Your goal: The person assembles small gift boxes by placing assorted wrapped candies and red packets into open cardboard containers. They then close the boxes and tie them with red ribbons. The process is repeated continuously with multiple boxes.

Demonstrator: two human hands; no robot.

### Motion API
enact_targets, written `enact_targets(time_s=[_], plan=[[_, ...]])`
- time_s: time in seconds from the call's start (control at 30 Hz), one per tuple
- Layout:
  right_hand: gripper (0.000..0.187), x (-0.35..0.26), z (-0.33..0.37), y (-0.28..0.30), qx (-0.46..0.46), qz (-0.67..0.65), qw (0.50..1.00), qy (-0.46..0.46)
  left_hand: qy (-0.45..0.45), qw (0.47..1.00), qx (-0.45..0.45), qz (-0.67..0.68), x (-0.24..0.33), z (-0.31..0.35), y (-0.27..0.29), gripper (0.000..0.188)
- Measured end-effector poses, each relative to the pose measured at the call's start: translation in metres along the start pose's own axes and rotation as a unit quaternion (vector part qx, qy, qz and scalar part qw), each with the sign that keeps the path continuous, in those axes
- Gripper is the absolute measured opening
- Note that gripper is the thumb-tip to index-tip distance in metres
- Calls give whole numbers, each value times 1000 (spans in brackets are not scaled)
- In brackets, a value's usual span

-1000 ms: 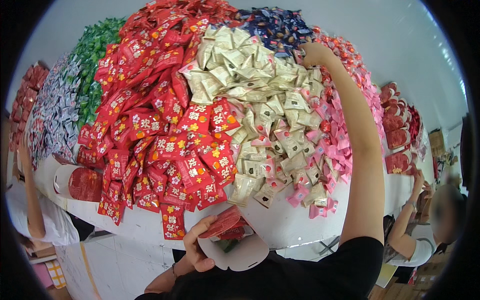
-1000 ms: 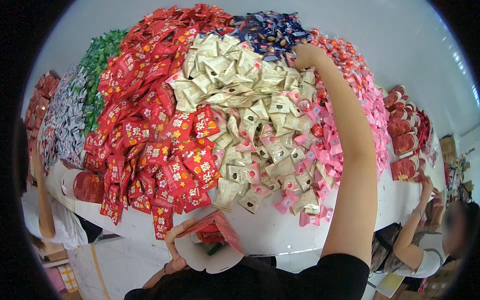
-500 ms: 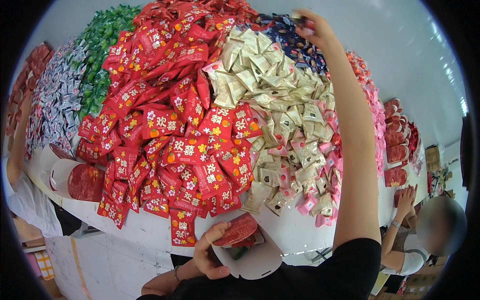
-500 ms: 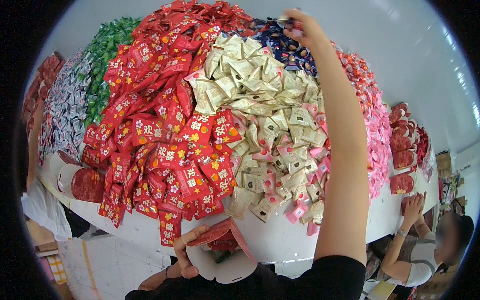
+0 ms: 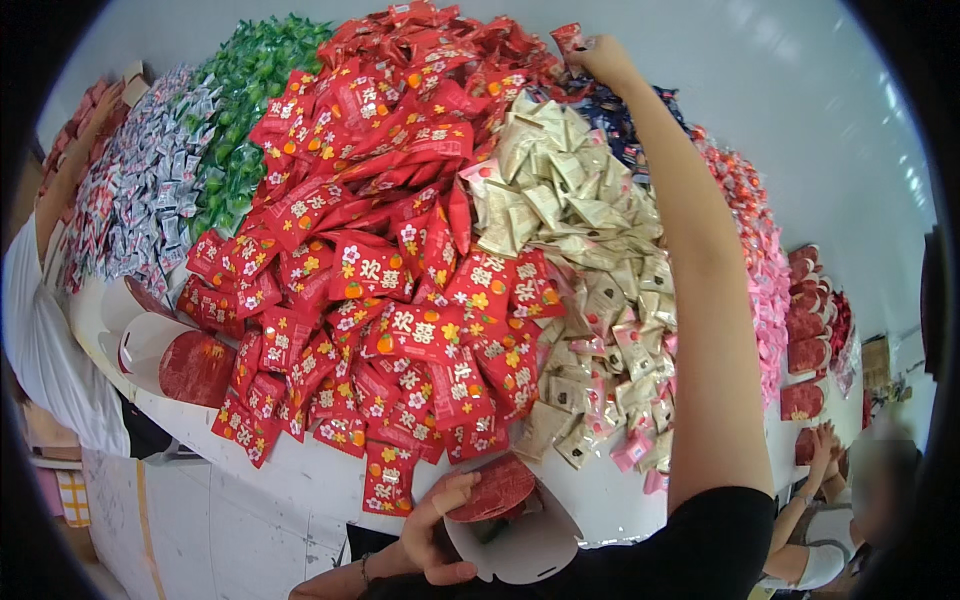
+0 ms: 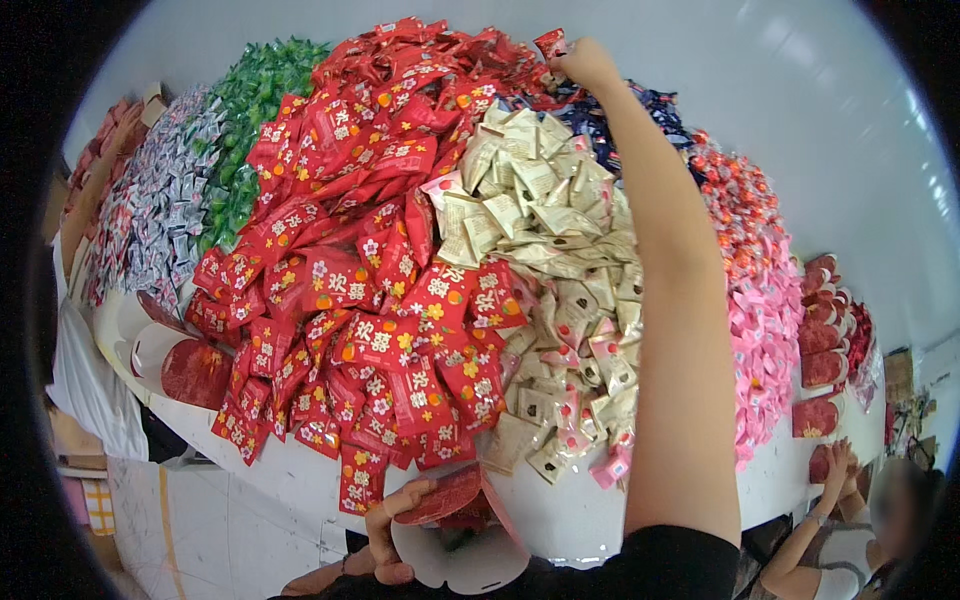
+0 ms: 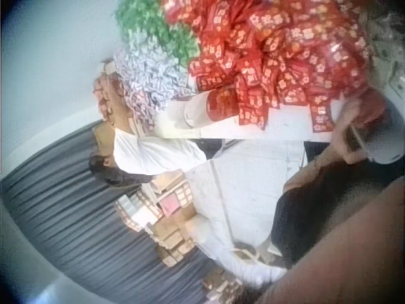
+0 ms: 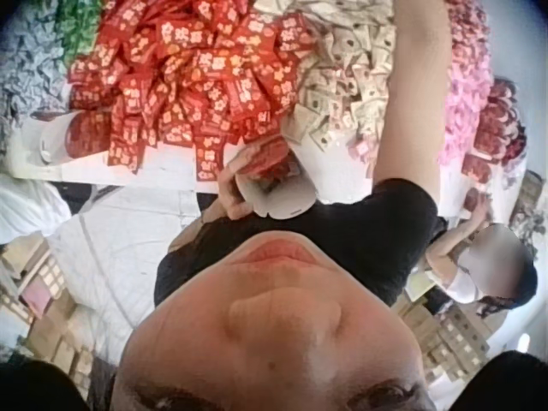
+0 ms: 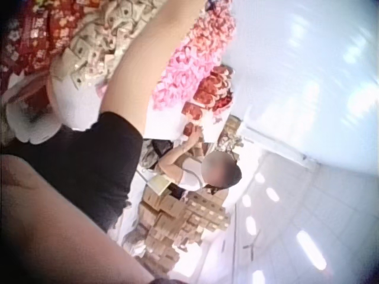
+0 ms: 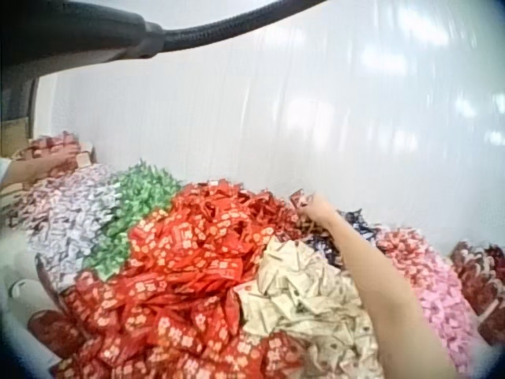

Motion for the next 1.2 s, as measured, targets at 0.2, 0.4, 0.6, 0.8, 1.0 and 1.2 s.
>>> enact_targets(time_s=[0.2, 0.4, 0.6, 0.8, 1.0, 1.2], plan=[[27, -14, 159, 100, -224, -315, 920, -59, 71, 995, -10, 76, -7, -10, -14, 83], [16, -119, 413, 172, -340, -158, 860, 347, -63, 955, -97, -274, 12, -31, -41, 73], [23, -164, 531, 143, -256, 119, 850, 446, -184, 913, -153, -330, 32, -36, -68, 89], [45, -154, 526, 121, -322, -22, 869, 375, -166, 921, -107, -336, 30, -34, -64, 79], [55, -122, 531, 139, -120, -182, 911, 350, -155, 917, -125, -346, 29, -34, -66, 82], [49, -123, 568, 140, -80, -81, 933, 343, -116, 914, -182, -344, 29, -34, -68, 79]])
Point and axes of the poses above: each hand's wrist, its own z-axis away from the middle knuckle, its own y-axis out of the back of the hand, x = y × z, the point moved 10 cm from there along -z, towards the middle knuckle, and after that the axes turned 14 degrees about -y, right-handed, at the moved point
